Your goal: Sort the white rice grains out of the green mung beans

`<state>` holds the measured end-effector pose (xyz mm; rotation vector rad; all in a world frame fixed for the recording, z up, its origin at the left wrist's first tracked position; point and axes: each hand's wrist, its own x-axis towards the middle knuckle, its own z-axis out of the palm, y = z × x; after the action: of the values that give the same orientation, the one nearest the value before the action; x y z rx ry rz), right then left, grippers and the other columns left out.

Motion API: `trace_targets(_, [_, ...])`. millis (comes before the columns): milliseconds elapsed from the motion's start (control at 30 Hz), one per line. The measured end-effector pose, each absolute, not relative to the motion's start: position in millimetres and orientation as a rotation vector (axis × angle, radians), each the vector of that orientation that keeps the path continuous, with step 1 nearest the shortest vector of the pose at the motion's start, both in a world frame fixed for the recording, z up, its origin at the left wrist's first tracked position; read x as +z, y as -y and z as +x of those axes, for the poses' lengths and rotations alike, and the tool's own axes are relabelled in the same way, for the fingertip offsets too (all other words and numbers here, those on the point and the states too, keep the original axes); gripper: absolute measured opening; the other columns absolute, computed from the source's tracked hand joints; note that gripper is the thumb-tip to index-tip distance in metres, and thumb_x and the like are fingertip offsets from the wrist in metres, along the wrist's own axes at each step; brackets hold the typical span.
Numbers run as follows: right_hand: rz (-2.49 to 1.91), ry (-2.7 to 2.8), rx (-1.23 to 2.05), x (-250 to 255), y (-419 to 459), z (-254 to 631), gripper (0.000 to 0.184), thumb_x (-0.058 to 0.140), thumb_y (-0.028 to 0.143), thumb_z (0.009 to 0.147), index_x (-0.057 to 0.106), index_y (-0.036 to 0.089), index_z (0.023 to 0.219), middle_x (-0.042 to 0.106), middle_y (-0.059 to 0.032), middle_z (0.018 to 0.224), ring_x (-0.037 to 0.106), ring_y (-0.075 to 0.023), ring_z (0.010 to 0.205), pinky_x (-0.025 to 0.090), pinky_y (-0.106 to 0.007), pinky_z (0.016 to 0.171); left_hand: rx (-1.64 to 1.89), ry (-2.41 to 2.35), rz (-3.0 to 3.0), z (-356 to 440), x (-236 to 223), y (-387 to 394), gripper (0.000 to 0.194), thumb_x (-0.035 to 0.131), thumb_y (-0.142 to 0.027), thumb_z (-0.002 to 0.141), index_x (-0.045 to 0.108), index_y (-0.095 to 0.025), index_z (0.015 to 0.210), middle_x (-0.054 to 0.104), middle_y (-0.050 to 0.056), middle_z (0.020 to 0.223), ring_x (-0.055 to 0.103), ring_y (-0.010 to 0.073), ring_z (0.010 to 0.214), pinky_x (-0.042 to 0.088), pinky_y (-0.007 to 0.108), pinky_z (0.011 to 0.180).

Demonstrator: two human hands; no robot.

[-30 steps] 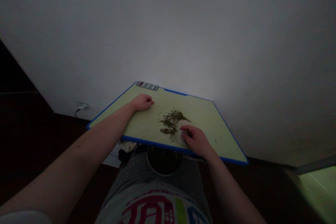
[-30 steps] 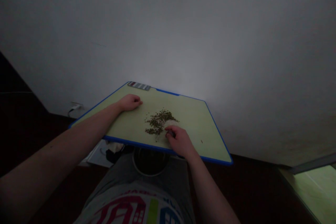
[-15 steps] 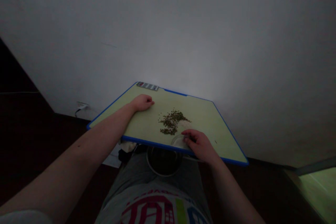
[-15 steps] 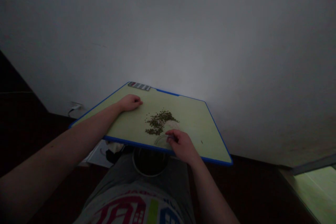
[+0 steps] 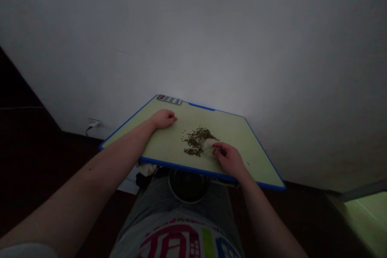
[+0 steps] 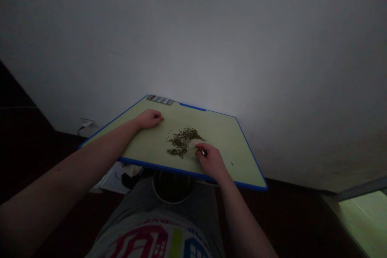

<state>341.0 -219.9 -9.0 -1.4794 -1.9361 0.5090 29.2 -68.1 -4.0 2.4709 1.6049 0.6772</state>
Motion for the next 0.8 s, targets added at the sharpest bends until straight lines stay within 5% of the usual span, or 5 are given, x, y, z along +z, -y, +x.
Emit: trace_targets(800, [-1.416, 2.009, 0.705, -0.2, 247.0, 334.2, 0.026, 0.053, 0.024, 0.077, 0.065, 0.018, 0.1, 0.066, -0.0024, 0.077, 0.057, -0.0156, 0.067, 0.044, -0.027, 0.06, 0.684, -1.607, 2.458, 28.9, -4.1, 66.5, 0.034, 0.045, -0.044, 0.077, 0.057, -0.017, 0.061, 0.053, 0.002, 0.058, 0.042, 0.0127, 0.055, 0.028, 0.027, 0.053])
